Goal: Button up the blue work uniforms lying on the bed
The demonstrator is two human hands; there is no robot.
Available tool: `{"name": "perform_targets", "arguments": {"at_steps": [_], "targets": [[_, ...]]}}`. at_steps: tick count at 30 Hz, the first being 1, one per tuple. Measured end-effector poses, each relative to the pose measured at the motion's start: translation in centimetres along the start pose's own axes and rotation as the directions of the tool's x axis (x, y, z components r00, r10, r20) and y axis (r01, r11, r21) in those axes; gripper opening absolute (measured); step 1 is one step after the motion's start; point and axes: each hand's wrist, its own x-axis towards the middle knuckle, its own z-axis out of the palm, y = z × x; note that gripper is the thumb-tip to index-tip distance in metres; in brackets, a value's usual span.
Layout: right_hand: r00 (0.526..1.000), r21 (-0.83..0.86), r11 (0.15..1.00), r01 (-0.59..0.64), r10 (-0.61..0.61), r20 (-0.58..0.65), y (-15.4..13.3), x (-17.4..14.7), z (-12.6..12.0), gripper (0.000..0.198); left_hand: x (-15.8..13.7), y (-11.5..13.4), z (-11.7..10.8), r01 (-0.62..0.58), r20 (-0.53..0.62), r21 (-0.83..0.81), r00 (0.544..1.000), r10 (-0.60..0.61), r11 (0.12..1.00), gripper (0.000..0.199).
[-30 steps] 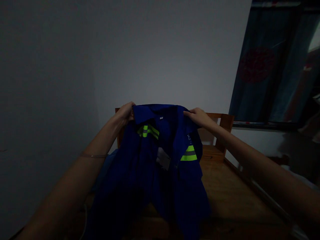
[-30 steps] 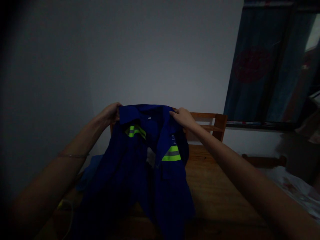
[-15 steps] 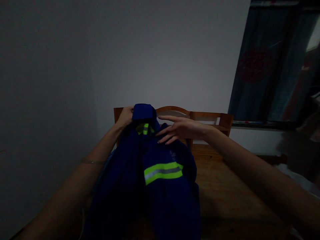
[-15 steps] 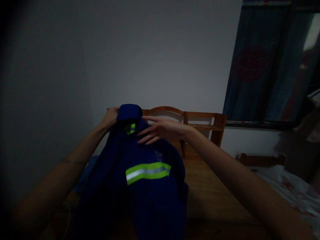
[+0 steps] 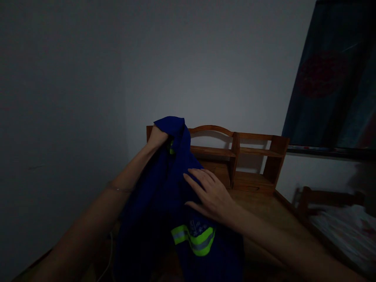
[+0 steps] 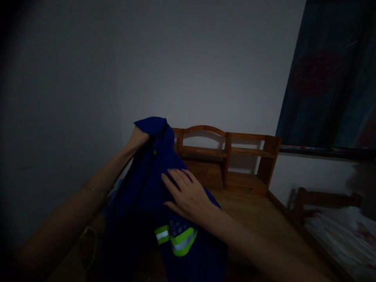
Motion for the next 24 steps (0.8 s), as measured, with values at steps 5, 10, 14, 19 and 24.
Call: {"name": "perform_targets", "arguments": {"at_steps": [5, 10, 14, 19, 24], "targets": [[0.966, -0.28, 0.927, -0.25, 0.259, -0.006, 0.1, -0.2, 3.8, 0.085, -0.2, -0.1, 0.7, 0.0, -0.033, -0.033, 0.999, -0.001, 0.999, 0.031], [0.979, -0.405, 0.901, -0.158, 0.197, 0.058, 3.2, -0.3, 5.6, 0.03, -0.1, -0.5, 0.6, 0.027, -0.044, -0.109, 0.999, -0.032, 0.994, 0.035], [0.968, -0.294, 0.923, -0.249, 0.247, -0.045, 4.9, -0.3, 3.6, 0.015, 0.0, 0.4, -0.4, 0.038, -0.069, -0.112, 0.997, -0.046, 0.993, 0.036], [0.817, 0.213, 0.863, -0.459, 0.503, -0.28, 8.8, 1.3, -1.4, 0.023, 0.7, 0.7, -2.1, 0.014, -0.062, -0.017, 0.998, -0.015, 1.0, 0.031], [0.733, 0.337, 0.841, -0.423, 0.537, -0.417, 13.5, 5.1, -7.4, 0.029, 0.3, -0.4, -2.0, 0.04, 0.026, 0.112, 0.999, -0.043, 0.993, 0.028]]}}
